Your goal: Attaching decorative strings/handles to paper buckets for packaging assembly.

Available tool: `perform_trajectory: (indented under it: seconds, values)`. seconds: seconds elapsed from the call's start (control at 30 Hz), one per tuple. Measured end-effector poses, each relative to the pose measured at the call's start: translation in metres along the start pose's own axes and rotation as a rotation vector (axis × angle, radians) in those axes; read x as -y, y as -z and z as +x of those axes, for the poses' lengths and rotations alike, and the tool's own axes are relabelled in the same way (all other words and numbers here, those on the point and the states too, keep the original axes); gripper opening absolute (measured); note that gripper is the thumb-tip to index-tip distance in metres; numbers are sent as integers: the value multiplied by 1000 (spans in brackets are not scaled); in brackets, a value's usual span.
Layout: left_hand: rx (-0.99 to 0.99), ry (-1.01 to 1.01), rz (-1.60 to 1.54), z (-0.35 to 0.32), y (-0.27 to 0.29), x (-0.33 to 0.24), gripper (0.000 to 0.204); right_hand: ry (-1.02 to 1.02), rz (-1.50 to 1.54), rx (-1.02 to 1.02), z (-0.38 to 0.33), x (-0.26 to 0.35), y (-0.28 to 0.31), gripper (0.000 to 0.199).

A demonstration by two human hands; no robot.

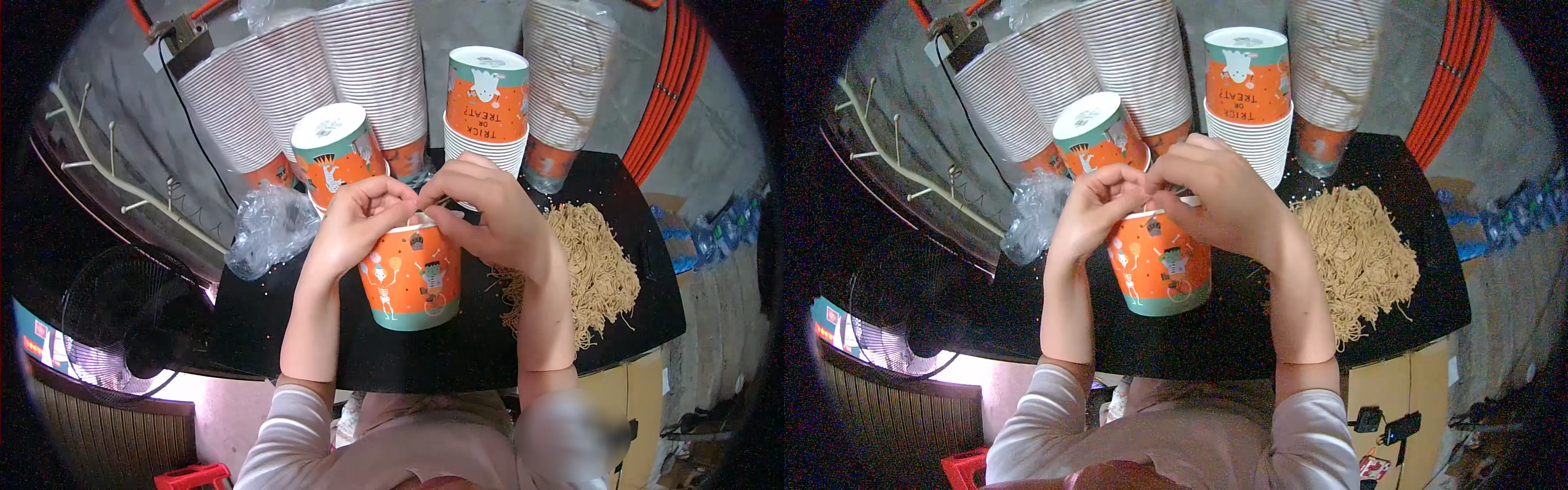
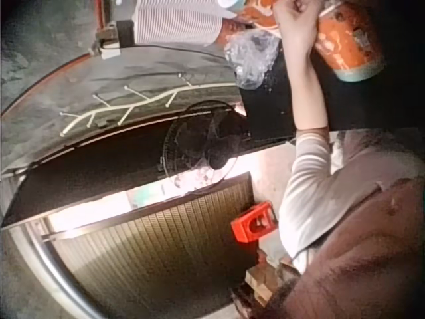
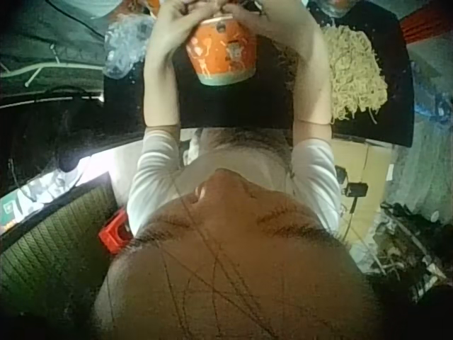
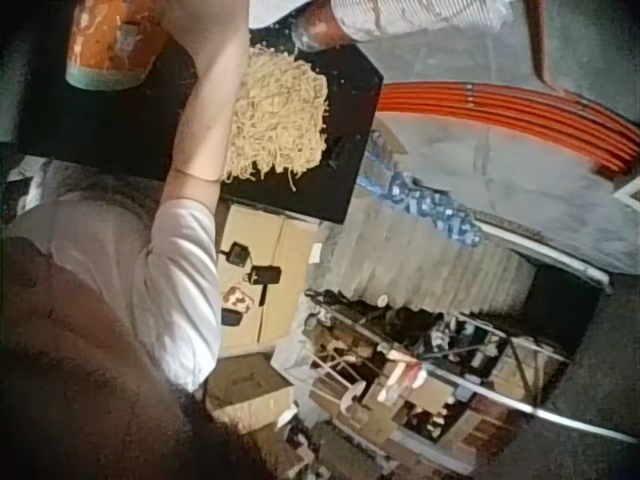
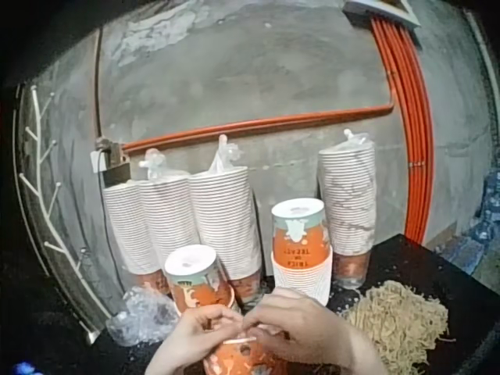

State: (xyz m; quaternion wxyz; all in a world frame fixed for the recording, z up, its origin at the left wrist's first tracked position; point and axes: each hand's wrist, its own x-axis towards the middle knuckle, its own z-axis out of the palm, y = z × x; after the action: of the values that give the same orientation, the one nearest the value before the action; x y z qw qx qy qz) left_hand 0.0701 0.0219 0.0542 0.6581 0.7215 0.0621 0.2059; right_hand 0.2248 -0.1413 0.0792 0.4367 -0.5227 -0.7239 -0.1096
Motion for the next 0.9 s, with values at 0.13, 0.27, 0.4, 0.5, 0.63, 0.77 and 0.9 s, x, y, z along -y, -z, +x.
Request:
perform_trajectory:
  seconds: [0.13,0.27,0.4,0.5,0.63,0.77,0.9]
  values:
    - [24,-21,-37,1,1,2,15,14,35,22,0,-2,-1,17]
    - [1,-20,22,1,2,3,13,19,73,39,-1,0,2,19]
    - [23,13,134,-1,2,0,13,19,75,39,-3,-2,4,22]
    - [27,29,184,-1,3,1,14,12,101,94,-5,-3,9,21]
    - [15,53,224,-2,2,-2,14,20,25,113,-8,-3,12,23]
    - [30,58,217,-1,2,-3,14,5,-5,63,-5,-4,5,26]
    - [48,59,244,-2,4,-3,13,-4,10,41,-2,-1,0,25]
